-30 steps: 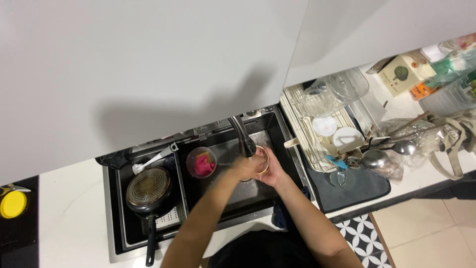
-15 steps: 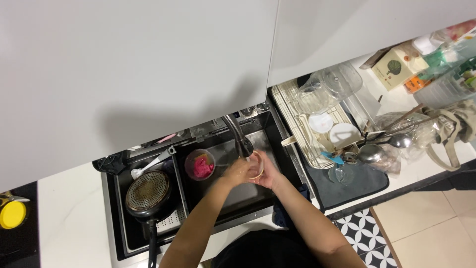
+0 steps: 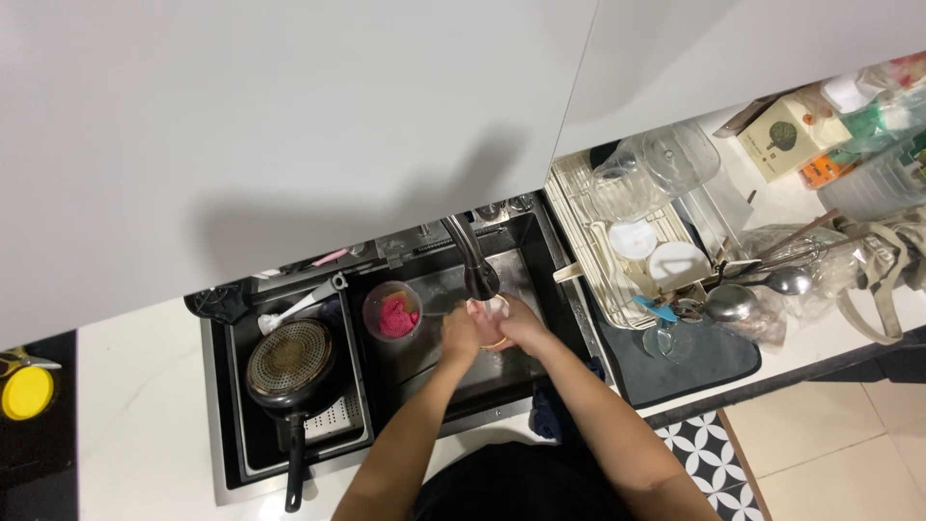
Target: Preparing batter by adding eggs, vanilla extract, and butter to flour, then using a stand mixer and washing up.
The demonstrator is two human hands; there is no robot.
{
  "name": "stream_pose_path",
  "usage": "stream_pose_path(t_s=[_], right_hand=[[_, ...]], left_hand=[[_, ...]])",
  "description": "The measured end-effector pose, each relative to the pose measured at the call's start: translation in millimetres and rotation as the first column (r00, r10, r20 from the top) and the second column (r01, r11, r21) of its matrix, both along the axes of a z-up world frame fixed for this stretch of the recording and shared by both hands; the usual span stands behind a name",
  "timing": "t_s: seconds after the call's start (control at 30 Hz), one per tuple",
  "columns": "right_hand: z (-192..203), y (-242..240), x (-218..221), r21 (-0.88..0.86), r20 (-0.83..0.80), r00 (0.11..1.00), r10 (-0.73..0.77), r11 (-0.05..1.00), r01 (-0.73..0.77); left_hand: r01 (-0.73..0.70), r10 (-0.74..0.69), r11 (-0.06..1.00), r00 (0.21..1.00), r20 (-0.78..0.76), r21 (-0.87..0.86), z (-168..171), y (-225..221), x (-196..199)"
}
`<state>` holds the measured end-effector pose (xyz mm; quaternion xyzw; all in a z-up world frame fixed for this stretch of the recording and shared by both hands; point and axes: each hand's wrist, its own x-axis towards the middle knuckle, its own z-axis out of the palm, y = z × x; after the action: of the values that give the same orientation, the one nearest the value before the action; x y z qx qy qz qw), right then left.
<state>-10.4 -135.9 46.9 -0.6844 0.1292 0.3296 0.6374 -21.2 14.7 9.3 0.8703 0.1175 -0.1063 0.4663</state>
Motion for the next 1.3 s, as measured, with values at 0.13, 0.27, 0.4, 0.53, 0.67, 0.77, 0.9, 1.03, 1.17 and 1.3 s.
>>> stream_pose_path(t_s=[0.13,0.27,0.4,0.53,0.67,0.77,0.9,1.03,1.17,1.3], right_hand=[[-30.6,3.1,8.3,-0.613,0.203,0.955,0.217,0.788,-0.049],[-38.7,15.3,11.8,-0.834,0.068,0.894,0.442,0.517,-0.192],[-86.4,4.5,16.4,-0.741,0.337,0.814,0.473,0.666,-0.08],[-86.6,-0.8,22.6,-0.231,0.576,0.815,0.069,0.97,0.081],[-43.7,4.2,16.1,-0.145,0.063,0.994,-0.084,0.985,0.092],[-153.1,-29.2,19.3,0.251,-0.331,0.943,0.04,0.967,0.047],[-115.5,-29.5,5.5,0.733,-0.466,0.792,0.394,0.674,0.097],[35.0,1.6,-9.0,0.389,-0.553,0.833,-0.023,0.877,0.283],[-17.9,-28.0,-3.1,0.168,-0.527,0.844,-0.103,0.96,0.223],[-49.3,-58.8,-5.0,0.298,-0.303,0.952,-0.038,0.945,0.133]], left_hand=[[0.273,-0.232,0.953,0.935,-0.267,0.127,-22.5,10.2,14.6],[0.368,-0.396,0.909,0.909,0.132,0.197,-9.7,20.1,8.6],[0.168,-0.18,0.983,0.959,-0.219,-0.072,32.8,20.6,8.0],[-0.182,0.024,0.858,0.948,-0.317,-0.48,41.2,13.4,6.8],[0.117,-0.132,0.991,0.84,0.527,0.061,42.7,6.8,3.1],[0.327,-0.522,0.843,0.692,0.499,0.428,42.0,10.6,21.8],[0.578,-0.636,0.767,0.742,0.213,0.278,42.6,6.8,30.5],[-0.101,0.089,0.985,0.992,-0.089,-0.137,-7.2,-2.9,24.2],[0.003,0.057,0.86,0.993,0.101,-0.511,7.9,-19.8,-16.0],[0.36,-0.324,0.931,0.892,0.315,-0.064,117.0,-18.4,-49.6]])
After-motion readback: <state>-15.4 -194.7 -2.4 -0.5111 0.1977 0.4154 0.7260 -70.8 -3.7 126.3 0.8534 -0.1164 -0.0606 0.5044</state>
